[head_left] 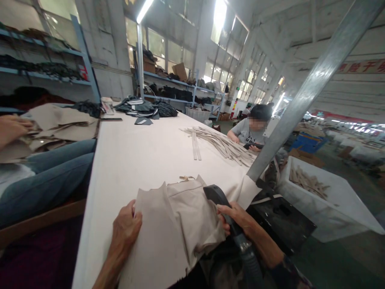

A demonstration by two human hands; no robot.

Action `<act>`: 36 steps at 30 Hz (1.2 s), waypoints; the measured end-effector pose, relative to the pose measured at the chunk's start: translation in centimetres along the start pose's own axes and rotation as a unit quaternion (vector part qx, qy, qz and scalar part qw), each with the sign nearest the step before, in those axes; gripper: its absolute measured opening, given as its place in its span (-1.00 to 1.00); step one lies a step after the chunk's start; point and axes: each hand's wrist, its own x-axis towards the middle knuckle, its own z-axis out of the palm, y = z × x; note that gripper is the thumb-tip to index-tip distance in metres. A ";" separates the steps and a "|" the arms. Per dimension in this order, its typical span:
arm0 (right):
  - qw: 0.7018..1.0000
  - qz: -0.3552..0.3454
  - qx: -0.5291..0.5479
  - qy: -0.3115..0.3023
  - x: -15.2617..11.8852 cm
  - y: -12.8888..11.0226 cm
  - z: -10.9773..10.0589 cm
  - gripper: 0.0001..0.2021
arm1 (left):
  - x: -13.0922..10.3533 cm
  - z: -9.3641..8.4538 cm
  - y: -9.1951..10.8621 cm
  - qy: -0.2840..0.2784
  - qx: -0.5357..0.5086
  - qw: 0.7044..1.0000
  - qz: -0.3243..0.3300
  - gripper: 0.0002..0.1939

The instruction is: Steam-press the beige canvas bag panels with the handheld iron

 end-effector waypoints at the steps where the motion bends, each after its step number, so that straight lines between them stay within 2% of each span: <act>1: 1.000 0.004 -0.002 0.007 0.1 0.1 0.0 -0.63 | -0.2 0.4 0.8 0.048 0.059 0.996 0.046 -0.57; 2: 1.000 0.003 -0.004 0.014 0.3 0.1 0.1 -0.64 | -0.4 0.9 1.8 0.080 0.102 0.988 0.083 -0.58; 3: 1.000 0.001 -0.007 0.021 0.5 0.0 0.2 -0.64 | -0.7 1.6 2.8 0.088 0.130 0.982 0.107 -0.58; 6: 0.999 -0.018 -0.017 0.027 1.4 -0.6 0.6 -0.66 | -1.2 3.9 5.2 0.017 0.203 0.974 0.097 -0.54; 9: 0.999 -0.018 -0.036 0.003 3.1 -1.3 0.5 -0.67 | -1.3 6.1 5.6 0.001 0.305 0.943 0.131 -0.50; 12: 0.999 -0.004 -0.052 -0.016 5.7 -2.3 0.6 -0.68 | -1.2 7.1 5.0 0.011 0.353 0.921 0.166 -0.55; 16: 0.998 -0.022 -0.061 -0.010 8.9 -4.3 1.4 -0.70 | -1.2 7.2 4.9 0.013 0.364 0.918 0.156 -0.64; 19: 0.998 -0.028 -0.059 -0.007 9.9 -5.0 1.6 -0.71 | -1.1 7.1 5.2 0.013 0.362 0.919 0.155 -0.65; 26: 0.997 -0.004 -0.063 -0.039 6.6 -2.0 -0.3 -0.69 | -1.0 7.1 5.6 0.005 0.355 0.926 0.127 -0.67; 28: 0.997 -0.001 -0.073 -0.036 7.0 -1.7 -0.3 -0.69 | -1.0 7.1 5.6 0.006 0.348 0.929 0.125 -0.66; 30: 0.997 -0.005 -0.078 -0.027 8.7 -2.0 0.0 -0.69 | -1.1 7.0 5.5 0.012 0.331 0.937 0.112 -0.67; 33: 0.997 -0.021 -0.070 -0.008 11.4 -3.1 0.7 -0.68 | -1.2 6.3 4.8 0.008 0.250 0.966 0.073 -0.68; 36: 0.998 -0.030 -0.056 -0.013 11.2 -4.0 0.9 -0.68 | -0.9 5.1 3.6 -0.016 0.063 0.997 0.039 -0.72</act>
